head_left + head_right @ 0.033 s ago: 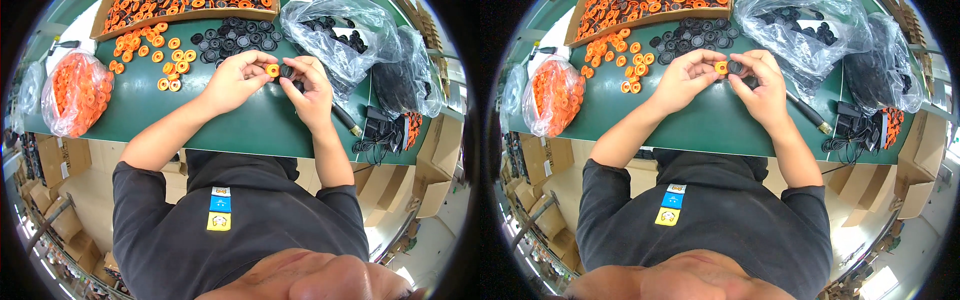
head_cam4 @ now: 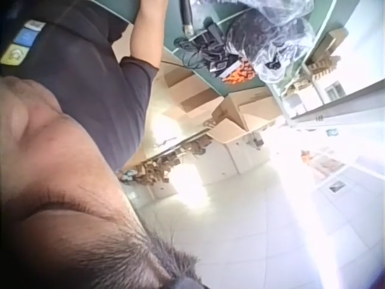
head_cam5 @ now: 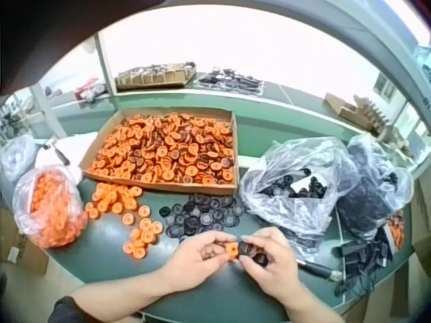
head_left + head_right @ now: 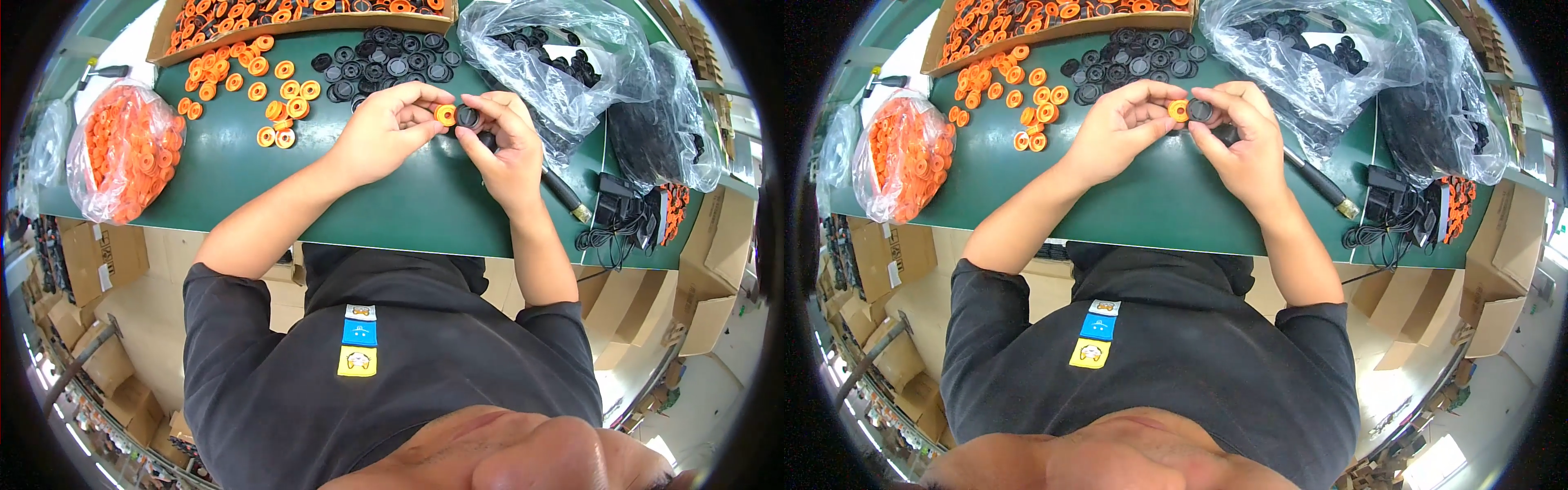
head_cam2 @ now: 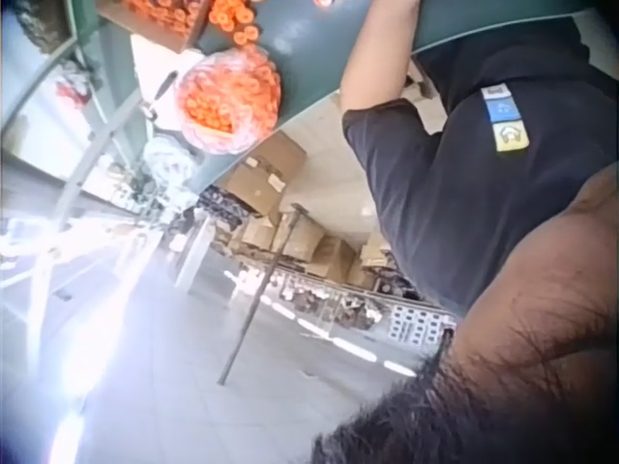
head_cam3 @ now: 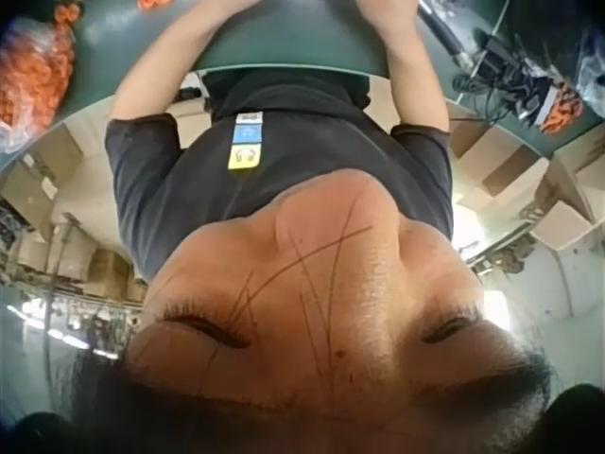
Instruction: The person assembles components by hand, picking up an orange ring and a black cap, fitting them together, and then striking the assembly with a mallet.
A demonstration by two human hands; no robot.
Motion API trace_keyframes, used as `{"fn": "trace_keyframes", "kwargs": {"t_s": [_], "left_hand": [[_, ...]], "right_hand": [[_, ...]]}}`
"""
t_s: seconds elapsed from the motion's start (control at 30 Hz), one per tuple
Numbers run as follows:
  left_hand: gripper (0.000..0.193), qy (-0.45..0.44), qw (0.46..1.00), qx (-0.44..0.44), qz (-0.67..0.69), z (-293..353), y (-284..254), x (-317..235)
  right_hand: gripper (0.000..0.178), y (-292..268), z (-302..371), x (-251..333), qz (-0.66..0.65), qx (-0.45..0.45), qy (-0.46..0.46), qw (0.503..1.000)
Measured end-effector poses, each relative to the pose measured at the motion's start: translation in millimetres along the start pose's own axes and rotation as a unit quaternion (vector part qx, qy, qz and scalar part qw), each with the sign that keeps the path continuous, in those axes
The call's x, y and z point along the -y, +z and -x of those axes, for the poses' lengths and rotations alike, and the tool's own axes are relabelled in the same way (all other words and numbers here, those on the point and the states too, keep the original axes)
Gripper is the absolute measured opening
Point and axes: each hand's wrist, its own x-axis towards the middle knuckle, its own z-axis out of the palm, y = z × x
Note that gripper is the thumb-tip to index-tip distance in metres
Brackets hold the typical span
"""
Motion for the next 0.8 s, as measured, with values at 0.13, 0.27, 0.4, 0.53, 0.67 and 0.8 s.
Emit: {"fn": "trace_keyframes", "kwargs": {"t_s": [0.13,0.27,0.4,0.53,0.67,0.8], "left_hand": [[0.036,-0.034,0.999,0.01,-0.009,1.1,-0.7,-3.1],[0.036,-0.021,1.0,0.013,-0.009,1.2,-0.1,-3.9],[0.035,-0.023,1.0,0.005,0.0,1.1,2.8,-3.7],[0.034,-0.022,1.0,0.002,0.005,2.1,3.0,-4.3],[0.035,-0.027,1.0,0.0,-0.002,2.5,2.6,-3.0],[0.035,-0.013,1.0,-0.001,-0.003,2.9,2.3,2.5]], "right_hand": [[0.039,2.5,1.0,-4.4,-0.001,-0.004,-0.018,1.0],[0.039,3.0,0.8,-3.0,-0.001,-0.01,-0.027,1.0],[0.04,2.7,1.3,-4.0,-0.009,-0.018,-0.027,0.999],[0.04,0.1,0.4,-3.4,0.038,-0.003,-0.059,0.998],[0.039,-1.0,-1.0,1.1,0.08,0.013,-0.084,0.993],[0.039,-0.3,-0.5,6.1,0.085,0.014,-0.084,0.993]]}}
